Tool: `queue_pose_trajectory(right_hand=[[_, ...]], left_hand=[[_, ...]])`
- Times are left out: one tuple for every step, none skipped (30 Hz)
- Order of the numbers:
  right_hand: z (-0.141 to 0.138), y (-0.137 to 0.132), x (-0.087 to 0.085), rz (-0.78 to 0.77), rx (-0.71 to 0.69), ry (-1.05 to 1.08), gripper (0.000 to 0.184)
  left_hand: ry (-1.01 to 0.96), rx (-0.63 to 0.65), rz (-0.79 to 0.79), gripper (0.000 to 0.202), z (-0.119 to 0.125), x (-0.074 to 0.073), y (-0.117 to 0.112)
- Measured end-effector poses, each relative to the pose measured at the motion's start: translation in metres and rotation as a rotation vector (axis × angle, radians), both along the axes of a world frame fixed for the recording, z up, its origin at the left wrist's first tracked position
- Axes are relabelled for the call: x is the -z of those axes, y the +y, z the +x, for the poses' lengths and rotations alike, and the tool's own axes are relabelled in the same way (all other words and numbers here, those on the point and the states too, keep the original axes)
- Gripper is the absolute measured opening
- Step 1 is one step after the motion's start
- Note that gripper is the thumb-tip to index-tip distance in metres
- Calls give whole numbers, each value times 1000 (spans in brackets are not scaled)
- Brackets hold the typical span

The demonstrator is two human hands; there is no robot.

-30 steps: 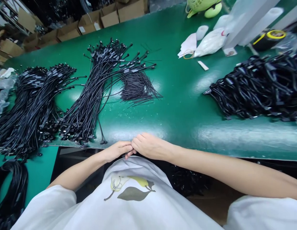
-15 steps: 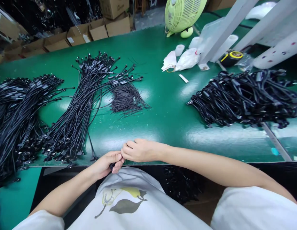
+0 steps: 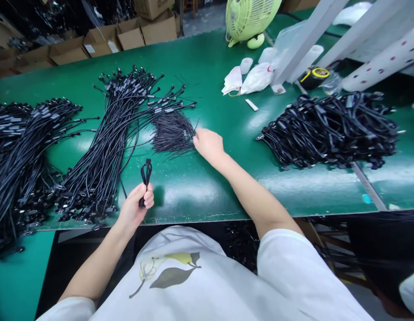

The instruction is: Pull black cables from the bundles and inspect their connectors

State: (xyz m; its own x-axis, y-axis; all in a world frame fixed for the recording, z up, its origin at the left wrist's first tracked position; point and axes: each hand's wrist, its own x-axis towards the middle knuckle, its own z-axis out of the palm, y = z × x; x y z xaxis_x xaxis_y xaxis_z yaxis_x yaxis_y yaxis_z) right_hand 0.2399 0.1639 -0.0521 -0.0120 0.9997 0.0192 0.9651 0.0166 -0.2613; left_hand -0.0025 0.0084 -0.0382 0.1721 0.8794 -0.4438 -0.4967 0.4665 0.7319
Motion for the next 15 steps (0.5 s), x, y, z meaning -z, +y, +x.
queue_pose_trajectory(right_hand=[[4,-14,-5,20,25,-27,20],[7,-30,-10,42,35,-33,20],[9,-48,-15,55,16,-2,19],[10,-67,-19,53,-33,74,19],[8,-85,-21,34,-104,184,20],[5,-102,-22,-3,-184,308,21],[0,-117,-22,-51,-262,426,21],[-6,-130,-21,-106,-331,523,21],[-12,-141,-19,-151,-382,586,21],[-19,-149,-18,-172,-420,612,21],[-24,-155,-17,-160,-448,599,20],[-29,-160,-17,-110,-469,545,20],[-32,-163,-17,-28,-493,451,21],[-35,-165,-18,77,-525,327,21],[-37,-165,-20,197,-575,192,23]], left_hand=[[1,12,15,34,2,-2,-1],[0,36,28,33,4,-3,-2],[-1,68,38,33,8,-5,-3],[-4,105,44,34,12,-6,-3],[-9,144,45,35,17,-7,-4],[-16,181,44,39,22,-8,-5],[-22,213,45,45,27,-8,-6],[-25,238,49,52,32,-8,-7],[-19,256,62,56,35,-7,-8],[1,267,85,56,38,-5,-10],[42,267,120,54,40,-4,-11],[104,261,161,51,41,-2,-12],[189,256,204,49,40,0,-13],[295,256,251,49,40,2,-14],[414,263,304,48,38,4,-14]])
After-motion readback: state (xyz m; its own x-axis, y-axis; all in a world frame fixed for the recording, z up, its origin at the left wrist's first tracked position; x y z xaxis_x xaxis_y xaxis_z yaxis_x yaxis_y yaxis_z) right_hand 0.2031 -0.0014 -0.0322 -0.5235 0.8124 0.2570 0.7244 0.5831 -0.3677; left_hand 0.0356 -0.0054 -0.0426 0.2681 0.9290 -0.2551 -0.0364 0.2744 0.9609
